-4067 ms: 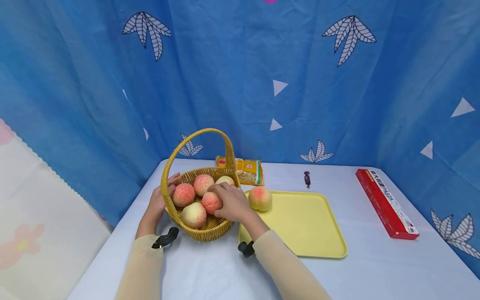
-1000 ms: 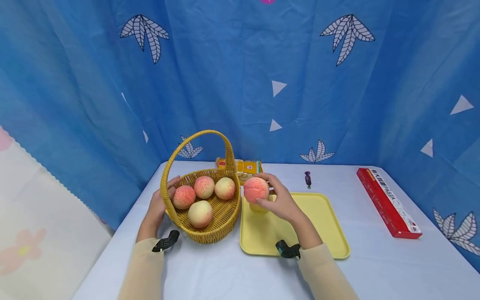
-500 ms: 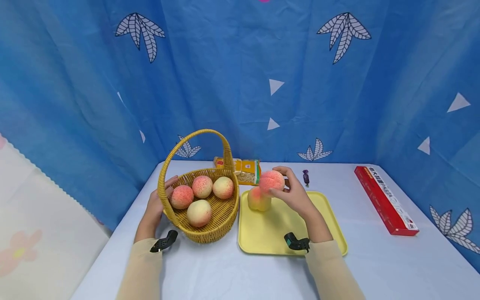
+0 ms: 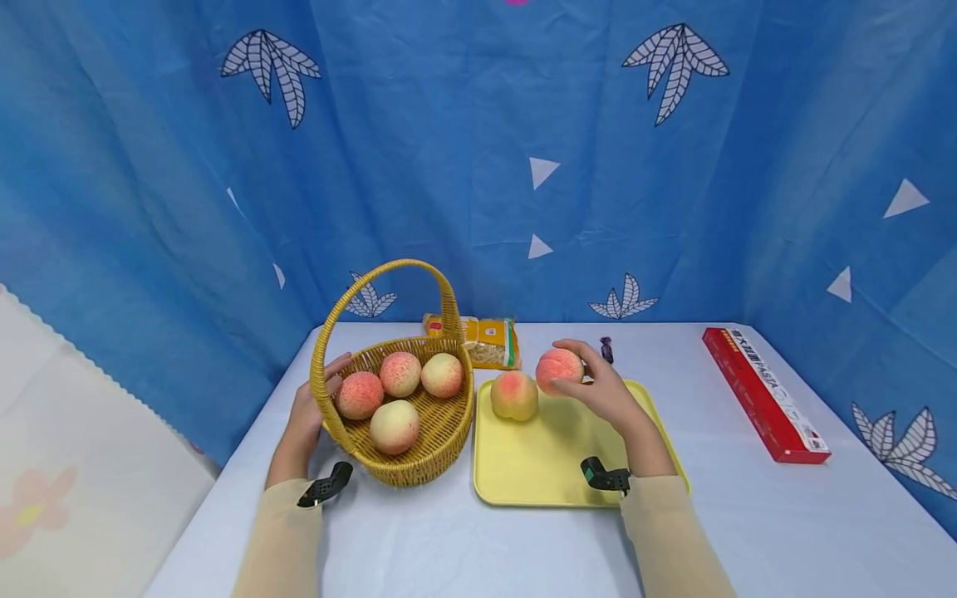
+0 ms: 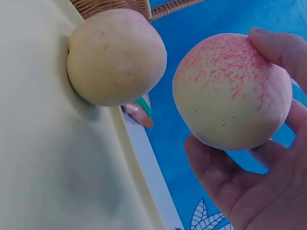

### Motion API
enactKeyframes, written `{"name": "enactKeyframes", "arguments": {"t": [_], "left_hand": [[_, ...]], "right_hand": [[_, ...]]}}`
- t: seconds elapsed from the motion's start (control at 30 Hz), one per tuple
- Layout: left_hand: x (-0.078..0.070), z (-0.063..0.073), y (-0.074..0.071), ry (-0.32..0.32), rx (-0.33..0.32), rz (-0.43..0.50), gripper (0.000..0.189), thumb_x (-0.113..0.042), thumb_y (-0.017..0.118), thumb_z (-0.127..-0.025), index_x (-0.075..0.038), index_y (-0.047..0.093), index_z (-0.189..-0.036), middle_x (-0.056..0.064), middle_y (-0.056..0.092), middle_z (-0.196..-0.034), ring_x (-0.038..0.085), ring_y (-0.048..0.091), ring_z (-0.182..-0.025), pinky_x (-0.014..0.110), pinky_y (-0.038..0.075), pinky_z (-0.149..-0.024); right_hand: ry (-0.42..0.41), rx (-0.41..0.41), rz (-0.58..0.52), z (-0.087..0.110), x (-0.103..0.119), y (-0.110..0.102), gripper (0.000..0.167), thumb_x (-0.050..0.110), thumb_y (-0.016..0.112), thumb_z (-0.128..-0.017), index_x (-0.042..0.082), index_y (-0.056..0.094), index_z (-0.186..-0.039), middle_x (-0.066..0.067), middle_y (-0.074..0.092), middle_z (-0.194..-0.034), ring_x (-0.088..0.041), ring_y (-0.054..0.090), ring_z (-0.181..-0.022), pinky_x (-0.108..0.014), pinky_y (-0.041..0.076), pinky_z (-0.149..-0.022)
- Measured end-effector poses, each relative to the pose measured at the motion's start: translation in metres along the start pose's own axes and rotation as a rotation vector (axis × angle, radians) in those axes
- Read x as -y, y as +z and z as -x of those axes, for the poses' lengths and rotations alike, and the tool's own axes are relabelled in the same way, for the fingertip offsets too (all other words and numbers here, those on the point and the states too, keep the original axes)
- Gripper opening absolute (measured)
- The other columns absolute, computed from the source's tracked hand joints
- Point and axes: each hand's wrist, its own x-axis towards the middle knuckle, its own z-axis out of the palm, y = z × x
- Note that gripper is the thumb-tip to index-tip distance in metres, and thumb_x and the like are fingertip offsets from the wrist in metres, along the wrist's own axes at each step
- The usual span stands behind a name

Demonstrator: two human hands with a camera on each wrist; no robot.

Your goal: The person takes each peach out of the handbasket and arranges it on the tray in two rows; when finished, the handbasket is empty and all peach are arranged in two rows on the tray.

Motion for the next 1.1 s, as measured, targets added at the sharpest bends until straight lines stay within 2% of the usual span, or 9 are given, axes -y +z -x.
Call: {"name": "enactKeyframes", "arguments": {"t": [0.07, 0.3, 0.6, 0.9, 1.1], "left_hand": [[0.0, 0.0, 0.0, 0.002, 0.001, 0.0, 0.049, -0.03, 0.049, -0.105, -0.01, 0.046, -0.15, 0.006, 0.038, -0.161, 0.026, 0.024, -0.154, 0.051, 0.015, -0.126], [-0.001, 0.0, 0.0, 0.0, 0.002, 0.002, 0.05, -0.031, 0.049, -0.105, -0.01, 0.046, -0.15, 0.006, 0.037, -0.162, 0.026, 0.023, -0.154, 0.052, 0.015, -0.126], [0.001, 0.0, 0.0, -0.004, 0.007, 0.011, 0.051, -0.033, 0.049, -0.105, -0.011, 0.045, -0.151, 0.005, 0.037, -0.162, 0.025, 0.023, -0.154, 0.052, 0.015, -0.126], [-0.001, 0.002, 0.001, -0.002, -0.002, 0.006, 0.051, -0.034, 0.048, -0.105, -0.01, 0.046, -0.15, 0.007, 0.038, -0.161, 0.026, 0.024, -0.154, 0.053, 0.015, -0.125], [-0.001, 0.001, 0.001, -0.001, -0.002, 0.014, 0.051, -0.033, 0.048, -0.105, -0.01, 0.046, -0.15, 0.007, 0.038, -0.161, 0.026, 0.024, -0.154, 0.052, 0.015, -0.126]], "right_hand": [[0.017, 0.007, 0.025, 0.0, -0.004, -0.001, 0.063, 0.038, 0.076, -0.088, 0.034, 0.047, -0.143, -0.005, 0.048, -0.147, -0.033, 0.055, -0.117, -0.039, 0.053, -0.087], [0.044, 0.029, 0.07, -0.004, -0.021, -0.001, 0.064, 0.035, 0.075, -0.088, 0.027, 0.047, -0.146, -0.009, 0.044, -0.153, -0.033, 0.057, -0.116, -0.039, 0.054, -0.086], [0.073, 0.041, 0.064, -0.005, -0.036, 0.002, 0.063, 0.031, 0.074, -0.09, 0.022, 0.047, -0.146, -0.013, 0.046, -0.152, -0.035, 0.06, -0.116, -0.043, 0.054, -0.091], [0.085, 0.059, 0.071, -0.005, -0.046, 0.006, 0.064, 0.034, 0.076, -0.089, 0.023, 0.048, -0.145, -0.014, 0.05, -0.148, -0.031, 0.062, -0.114, -0.044, 0.054, -0.094], [0.118, 0.044, 0.066, -0.004, -0.047, 0.006, 0.061, 0.035, 0.073, -0.09, 0.025, 0.048, -0.145, -0.013, 0.048, -0.15, -0.034, 0.058, -0.122, -0.046, 0.052, -0.098]]}}
